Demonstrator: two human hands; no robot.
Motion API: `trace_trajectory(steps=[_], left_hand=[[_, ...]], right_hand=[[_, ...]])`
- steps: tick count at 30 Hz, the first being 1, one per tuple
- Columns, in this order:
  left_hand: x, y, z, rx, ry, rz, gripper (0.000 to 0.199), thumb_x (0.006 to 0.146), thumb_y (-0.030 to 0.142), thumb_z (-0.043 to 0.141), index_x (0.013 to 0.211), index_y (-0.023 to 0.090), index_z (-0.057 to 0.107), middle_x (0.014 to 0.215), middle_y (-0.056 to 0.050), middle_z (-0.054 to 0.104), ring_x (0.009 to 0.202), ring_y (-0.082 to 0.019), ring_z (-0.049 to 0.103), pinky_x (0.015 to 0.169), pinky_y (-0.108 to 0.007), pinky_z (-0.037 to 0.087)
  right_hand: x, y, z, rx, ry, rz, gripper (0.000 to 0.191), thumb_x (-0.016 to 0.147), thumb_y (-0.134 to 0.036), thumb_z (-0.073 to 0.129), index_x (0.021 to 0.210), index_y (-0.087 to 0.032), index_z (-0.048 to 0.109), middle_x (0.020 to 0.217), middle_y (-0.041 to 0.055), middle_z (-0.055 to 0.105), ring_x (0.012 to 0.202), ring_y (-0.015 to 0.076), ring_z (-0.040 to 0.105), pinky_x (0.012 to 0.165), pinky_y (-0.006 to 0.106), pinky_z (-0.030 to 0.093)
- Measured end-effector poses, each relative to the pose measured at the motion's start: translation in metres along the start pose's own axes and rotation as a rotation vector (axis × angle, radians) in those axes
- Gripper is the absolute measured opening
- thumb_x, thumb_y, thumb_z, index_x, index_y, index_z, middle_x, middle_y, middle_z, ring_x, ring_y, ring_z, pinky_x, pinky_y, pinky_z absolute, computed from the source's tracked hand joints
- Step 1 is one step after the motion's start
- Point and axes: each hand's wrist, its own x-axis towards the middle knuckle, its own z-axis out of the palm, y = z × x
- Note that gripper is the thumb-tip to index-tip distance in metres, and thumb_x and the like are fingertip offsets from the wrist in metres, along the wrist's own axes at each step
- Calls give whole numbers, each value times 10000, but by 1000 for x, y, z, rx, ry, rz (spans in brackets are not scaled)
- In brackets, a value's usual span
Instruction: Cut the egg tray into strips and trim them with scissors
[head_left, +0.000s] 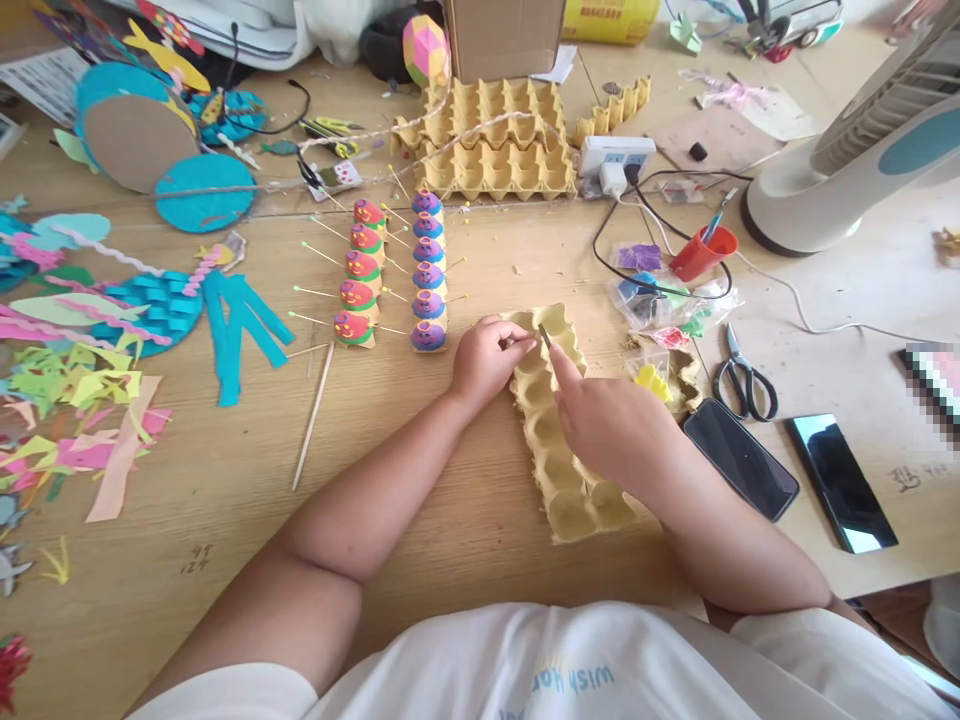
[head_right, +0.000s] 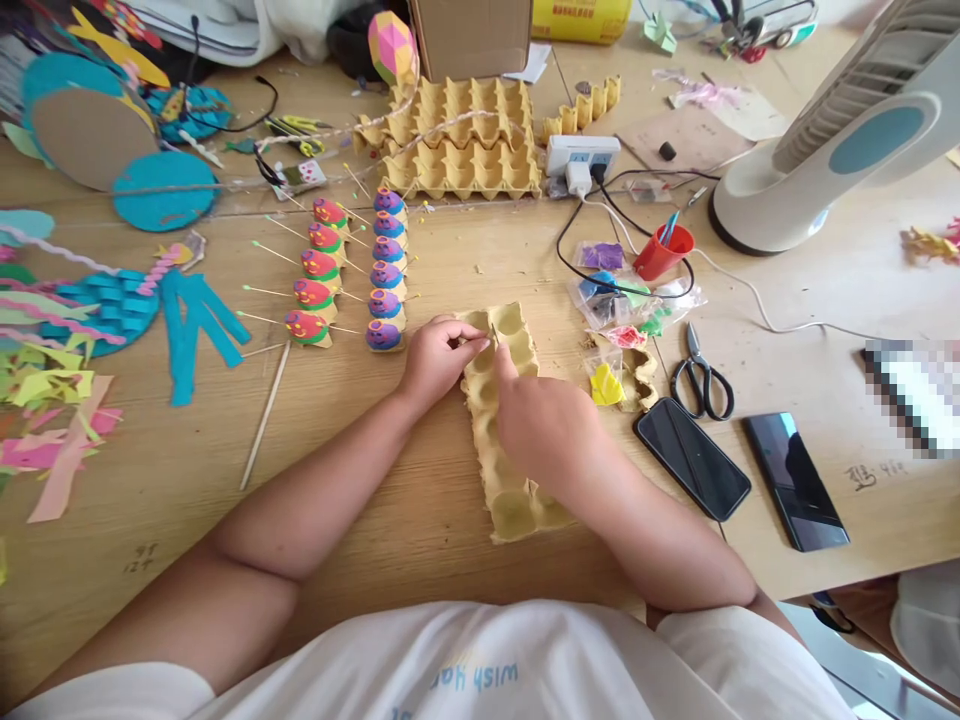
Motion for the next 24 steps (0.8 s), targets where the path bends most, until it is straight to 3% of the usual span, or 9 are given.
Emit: trace_trajectory(steps=[12,18,24], left_hand=[[0,2,0,24,2,-7,35,842,200,796,820,221,812,867,-15,748,760,-155,629,758,-295,511],[-1,3,0,18,2,-32,28,839,200,803,827,223,813,873,-10,748,755,-152,625,757,-296,510],[-1,3,0,17,3,-3,34,844,190,799,831,215,817,868,-13,744,761,-152,630,756,-294,505]], right_hand=[[0,-1,-1,33,0,-1,694,1079,-212,320,1727,-22,162,953,191,807,842,279,802,621,308,505],[2,2,-1,41,-19,3,681,1099,-267,330,1732,-64,183,889,143,802,823,283,793,634,310,497],[3,4,-2,65,-12,12,667,1102,-254,321,1724,-53,189,979,170,809,872,274,799,632,304,485]])
